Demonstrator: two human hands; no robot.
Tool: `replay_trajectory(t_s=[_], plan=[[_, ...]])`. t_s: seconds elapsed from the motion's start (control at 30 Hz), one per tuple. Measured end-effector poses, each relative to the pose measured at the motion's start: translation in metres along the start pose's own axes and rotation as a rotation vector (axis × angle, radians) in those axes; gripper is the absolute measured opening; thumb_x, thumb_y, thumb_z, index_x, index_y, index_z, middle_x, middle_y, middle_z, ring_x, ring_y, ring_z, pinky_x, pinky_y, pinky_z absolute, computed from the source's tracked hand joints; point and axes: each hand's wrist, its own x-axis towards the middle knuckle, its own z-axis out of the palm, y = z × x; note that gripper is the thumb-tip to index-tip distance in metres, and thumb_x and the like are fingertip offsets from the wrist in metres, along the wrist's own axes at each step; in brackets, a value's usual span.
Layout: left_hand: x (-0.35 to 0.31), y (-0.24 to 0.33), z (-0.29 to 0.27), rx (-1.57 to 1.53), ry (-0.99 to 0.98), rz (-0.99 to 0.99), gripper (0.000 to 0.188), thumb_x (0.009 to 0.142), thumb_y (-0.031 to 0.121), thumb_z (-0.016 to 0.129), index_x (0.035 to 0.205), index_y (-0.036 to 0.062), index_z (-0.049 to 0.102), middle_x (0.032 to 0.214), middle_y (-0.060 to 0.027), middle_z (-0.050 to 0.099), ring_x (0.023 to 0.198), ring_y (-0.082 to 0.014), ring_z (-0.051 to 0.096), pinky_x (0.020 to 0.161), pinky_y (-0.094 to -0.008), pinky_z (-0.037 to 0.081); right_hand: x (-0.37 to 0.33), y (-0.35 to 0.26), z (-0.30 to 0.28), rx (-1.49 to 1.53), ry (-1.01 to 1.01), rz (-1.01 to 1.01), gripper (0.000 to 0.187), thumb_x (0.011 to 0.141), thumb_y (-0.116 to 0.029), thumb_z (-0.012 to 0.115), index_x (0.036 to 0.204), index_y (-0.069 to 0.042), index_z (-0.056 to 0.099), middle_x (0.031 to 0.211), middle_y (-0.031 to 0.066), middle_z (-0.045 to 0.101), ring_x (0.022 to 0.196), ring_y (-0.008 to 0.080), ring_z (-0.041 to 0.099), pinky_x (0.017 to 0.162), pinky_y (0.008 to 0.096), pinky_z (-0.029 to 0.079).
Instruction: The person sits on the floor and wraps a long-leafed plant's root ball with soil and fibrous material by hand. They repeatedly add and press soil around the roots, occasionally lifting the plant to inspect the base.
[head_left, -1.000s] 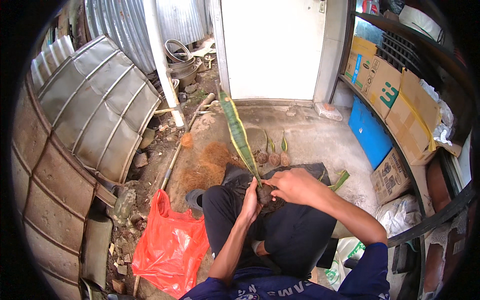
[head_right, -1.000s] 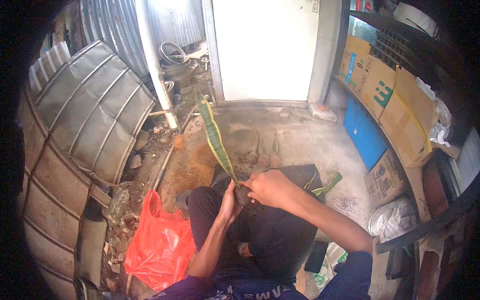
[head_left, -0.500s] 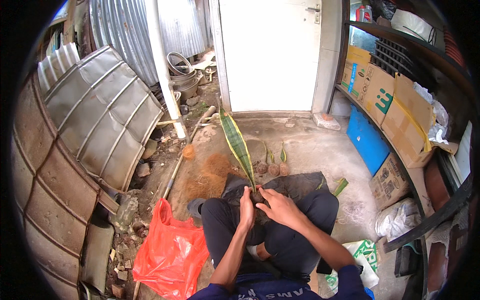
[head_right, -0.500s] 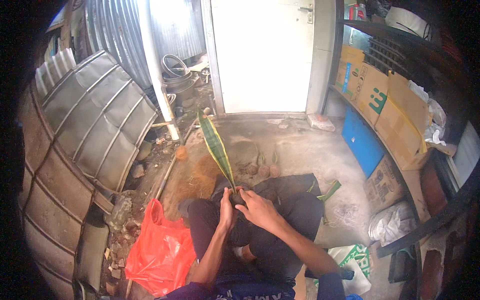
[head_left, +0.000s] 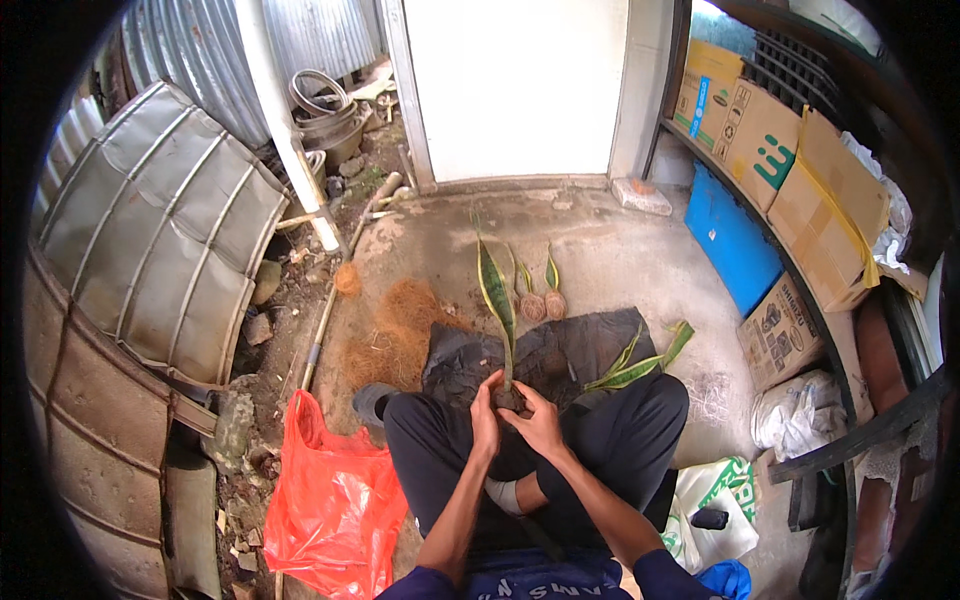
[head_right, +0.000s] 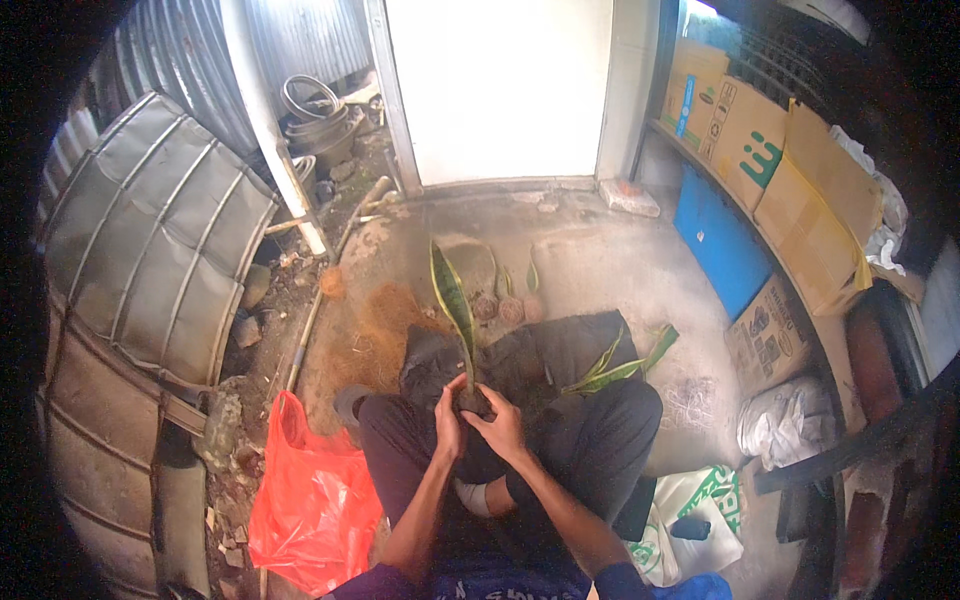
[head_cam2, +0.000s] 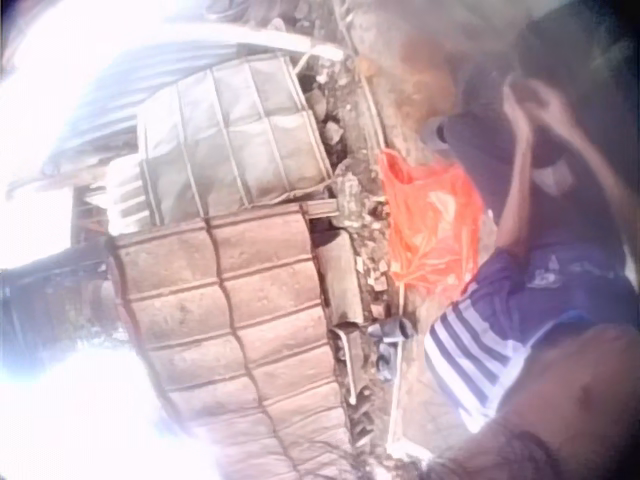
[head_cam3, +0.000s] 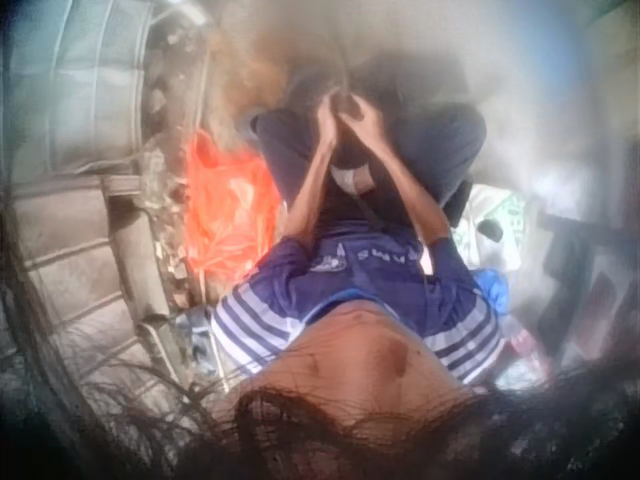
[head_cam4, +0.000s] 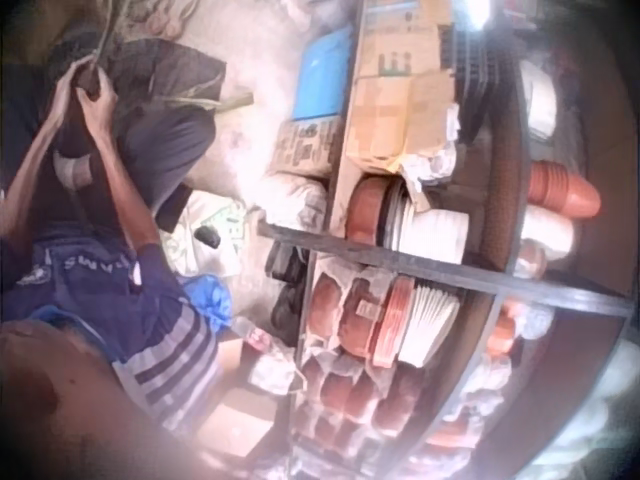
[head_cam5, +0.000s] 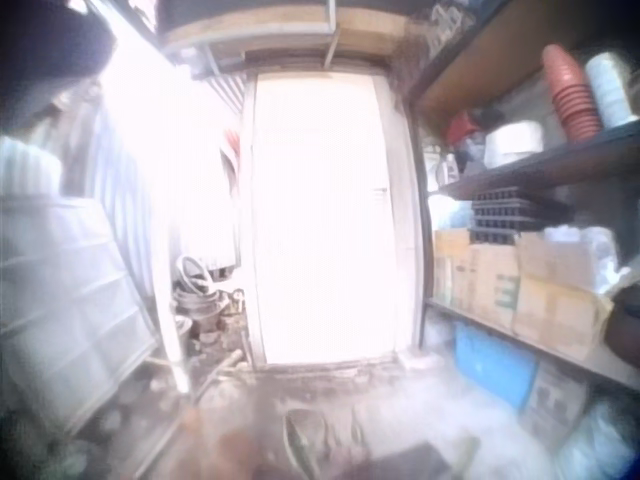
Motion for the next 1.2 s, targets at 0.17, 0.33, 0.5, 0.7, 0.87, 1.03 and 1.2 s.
replay_trajectory(t_s=[0.17,0.33,0.5,0.7,0.87,1.03,1.2], plan=[[0.032,-0.010,0.002,-0.190,-0.080,-0.235,0.060,0.103,0.045,0.027,0.131,-0.0019,0.051,0.129,-0.0158,0.055,0.120,-0.0282,0.053,0.101,-0.0406,0.044,0.008,0.019,0.001,-0.323,-0.071,-0.082,0.059,0.086,-0.023,0.071,0.137,-0.004,0.048,0.132,0.0176,0.052,0.122,0.0322,0.051,0.098,0.0421,0.044],[0.057,-0.033,-0.022,-0.175,-0.024,-0.315,0.056,0.103,0.043,0.028,0.110,-0.0017,0.061,0.107,-0.0158,0.064,0.098,-0.0278,0.063,0.089,-0.0396,0.050,0.029,0.018,-0.009,-0.671,-0.179,-0.348,0.056,0.090,-0.028,0.064,0.138,-0.004,0.047,0.137,0.0185,0.044,0.127,0.0372,0.041,0.102,0.0470,0.038],[0.076,-0.076,-0.077,-0.047,0.075,-0.415,0.050,0.104,0.032,0.028,0.087,-0.0037,0.059,0.077,-0.0138,0.062,0.062,-0.0234,0.061,0.060,-0.0360,0.054,0.077,0.049,-0.056,-0.498,-0.179,-0.049,0.038,0.094,-0.027,0.057,0.124,-0.003,0.058,0.122,0.0160,0.057,0.110,0.0345,0.057,0.093,0.0418,0.046],[0.079,-0.092,-0.084,-0.279,0.134,-0.368,0.049,0.105,0.029,0.021,0.082,-0.0006,0.052,0.072,-0.0144,0.055,0.066,-0.0270,0.059,0.064,-0.0412,0.052,0.079,0.113,-0.076,-0.756,-0.130,0.373,0.028,0.095,-0.021,0.056,0.120,-0.009,0.062,0.116,0.0123,0.059,0.105,0.0316,0.059,0.088,0.0443,0.049],[0.078,-0.081,-0.069,-0.387,0.202,-0.418,0.050,0.105,0.032,0.021,0.079,0.0017,0.051,0.074,-0.0123,0.054,0.071,-0.0271,0.060,0.072,-0.0438,0.056,0.068,0.117,-0.047,-0.904,-0.306,0.095,0.044,0.092,-0.018,0.061,0.134,-0.011,0.052,0.138,0.0087,0.048,0.121,0.0307,0.049,0.100,0.0439,0.044],[0.080,-0.082,-0.067,-0.230,0.097,-0.463,0.049,0.105,0.034,0.023,0.081,0.0025,0.052,0.074,-0.0116,0.055,0.072,-0.0255,0.061,0.072,-0.0425,0.057,0.070,0.124,-0.035,-0.925,-0.391,0.003,0.048,0.086,-0.016,0.068,0.132,-0.011,0.054,0.133,0.0094,0.050,0.118,0.0277,0.049,0.101,0.0418,0.041],[0.080,-0.084,-0.065,-0.135,0.064,-0.494,0.046,0.105,0.033,0.023,0.085,0.0030,0.051,0.075,-0.0113,0.054,0.070,-0.0259,0.059,0.070,-0.0419,0.055,0.071,0.124,-0.040,-0.959,-0.385,0.058,0.046,0.082,-0.017,0.074,0.124,-0.010,0.058,0.116,0.0073,0.055,0.112,0.0262,0.051,0.097,0.0415,0.043]])
